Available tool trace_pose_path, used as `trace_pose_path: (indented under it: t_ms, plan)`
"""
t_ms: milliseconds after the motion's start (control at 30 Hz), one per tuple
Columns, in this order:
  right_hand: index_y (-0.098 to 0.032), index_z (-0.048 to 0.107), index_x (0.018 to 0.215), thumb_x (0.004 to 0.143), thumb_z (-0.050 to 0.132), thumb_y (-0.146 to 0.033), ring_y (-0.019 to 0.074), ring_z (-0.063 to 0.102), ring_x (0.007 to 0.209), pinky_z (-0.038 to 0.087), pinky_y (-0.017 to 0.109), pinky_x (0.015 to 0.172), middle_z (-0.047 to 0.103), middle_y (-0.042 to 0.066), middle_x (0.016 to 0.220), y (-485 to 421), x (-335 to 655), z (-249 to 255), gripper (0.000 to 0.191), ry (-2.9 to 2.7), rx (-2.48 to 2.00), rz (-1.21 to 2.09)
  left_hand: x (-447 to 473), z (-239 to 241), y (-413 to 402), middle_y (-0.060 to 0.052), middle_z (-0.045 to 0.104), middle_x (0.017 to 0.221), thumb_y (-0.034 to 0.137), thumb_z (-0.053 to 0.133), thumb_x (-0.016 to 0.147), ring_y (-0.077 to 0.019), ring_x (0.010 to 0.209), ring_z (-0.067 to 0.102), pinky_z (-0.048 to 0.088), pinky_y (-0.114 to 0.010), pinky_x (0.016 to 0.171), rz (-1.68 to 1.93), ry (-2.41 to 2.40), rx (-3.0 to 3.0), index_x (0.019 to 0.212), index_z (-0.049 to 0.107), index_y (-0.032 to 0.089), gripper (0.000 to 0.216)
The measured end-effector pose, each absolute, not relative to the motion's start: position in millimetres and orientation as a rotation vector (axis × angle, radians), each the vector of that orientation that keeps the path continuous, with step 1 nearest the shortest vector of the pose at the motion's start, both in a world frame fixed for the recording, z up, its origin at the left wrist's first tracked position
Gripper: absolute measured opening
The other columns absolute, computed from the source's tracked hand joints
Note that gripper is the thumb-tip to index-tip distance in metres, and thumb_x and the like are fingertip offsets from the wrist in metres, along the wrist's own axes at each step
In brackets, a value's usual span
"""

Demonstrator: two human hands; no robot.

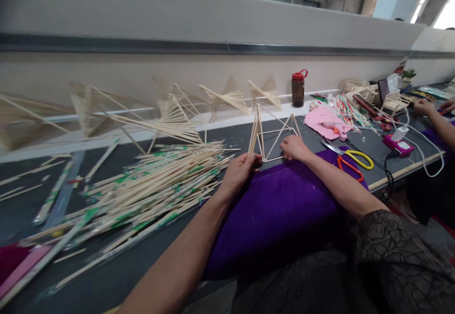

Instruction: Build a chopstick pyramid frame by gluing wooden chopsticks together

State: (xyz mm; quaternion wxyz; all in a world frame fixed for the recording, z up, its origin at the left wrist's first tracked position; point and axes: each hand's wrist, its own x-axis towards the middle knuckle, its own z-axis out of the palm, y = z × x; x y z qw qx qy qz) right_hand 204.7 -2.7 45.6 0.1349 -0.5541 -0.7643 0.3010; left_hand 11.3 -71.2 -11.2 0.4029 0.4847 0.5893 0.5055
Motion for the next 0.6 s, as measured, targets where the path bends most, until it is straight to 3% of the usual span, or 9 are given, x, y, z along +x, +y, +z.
trace_pose_path:
  t_ms: [67, 133, 300, 433, 600]
  plan:
    - [-0.015, 0.067, 0.081, 0.099, 0.049, -0.018, 0.0080, 0.054, 0.051, 0.040, 0.020, 0.058, 0.066, 0.000, 0.065, -14.6, 214.0, 46.8, 0.026, -2.307, -1.553, 0.795, 11.1, -12.0, -70.4, -0.010, 0.077, 0.089, 0.068, 0.068, 0.070, -0.0255, 0.087, 0.072, 0.057, -0.032, 0.067, 1.278, 1.482, 1.227, 0.084, 0.074, 0.018, 0.052]
    - [-0.016, 0.068, 0.080, 0.101, 0.050, -0.021, 0.0095, 0.057, 0.058, 0.037, 0.021, 0.061, 0.068, 0.001, 0.068, -31.9, 226.8, 48.0, 0.028, -2.493, -1.458, 0.627, 11.1, -12.3, -69.9, -0.011, 0.077, 0.090, 0.067, 0.068, 0.071, -0.0259, 0.089, 0.072, 0.056, -0.031, 0.065, 1.283, 1.474, 1.231, 0.084, 0.074, 0.018, 0.051]
    - [-0.018, 0.076, 0.099, 0.103, 0.053, -0.020, 0.0143, 0.069, 0.086, 0.035, 0.024, 0.064, 0.079, 0.007, 0.106, -90.9, 250.2, 48.9, 0.024, -2.978, -1.063, 0.287, 11.8, -11.7, -70.0, -0.012, 0.078, 0.090, 0.067, 0.069, 0.069, -0.0253, 0.088, 0.072, 0.055, -0.029, 0.063, 1.306, 1.480, 1.223, 0.082, 0.074, 0.017, 0.052]
    - [-0.018, 0.075, 0.106, 0.105, 0.051, -0.021, 0.0153, 0.066, 0.072, 0.029, 0.029, 0.054, 0.076, 0.006, 0.092, -135.0, 250.6, 47.0, 0.025, -3.173, -0.709, -0.010, 11.7, -11.0, -71.1, -0.012, 0.078, 0.090, 0.069, 0.070, 0.068, -0.0259, 0.090, 0.073, 0.055, -0.029, 0.063, 1.308, 1.482, 1.199, 0.082, 0.074, 0.017, 0.054]
    - [-0.015, 0.071, 0.106, 0.101, 0.056, -0.019, 0.0149, 0.061, 0.063, 0.039, 0.031, 0.051, 0.068, 0.002, 0.077, -172.7, 246.9, 47.1, 0.016, -2.983, -0.020, -0.158, 11.2, -11.6, -70.9, -0.012, 0.078, 0.090, 0.071, 0.072, 0.067, -0.0264, 0.091, 0.073, 0.056, -0.029, 0.063, 1.325, 1.476, 1.191, 0.083, 0.074, 0.017, 0.056]
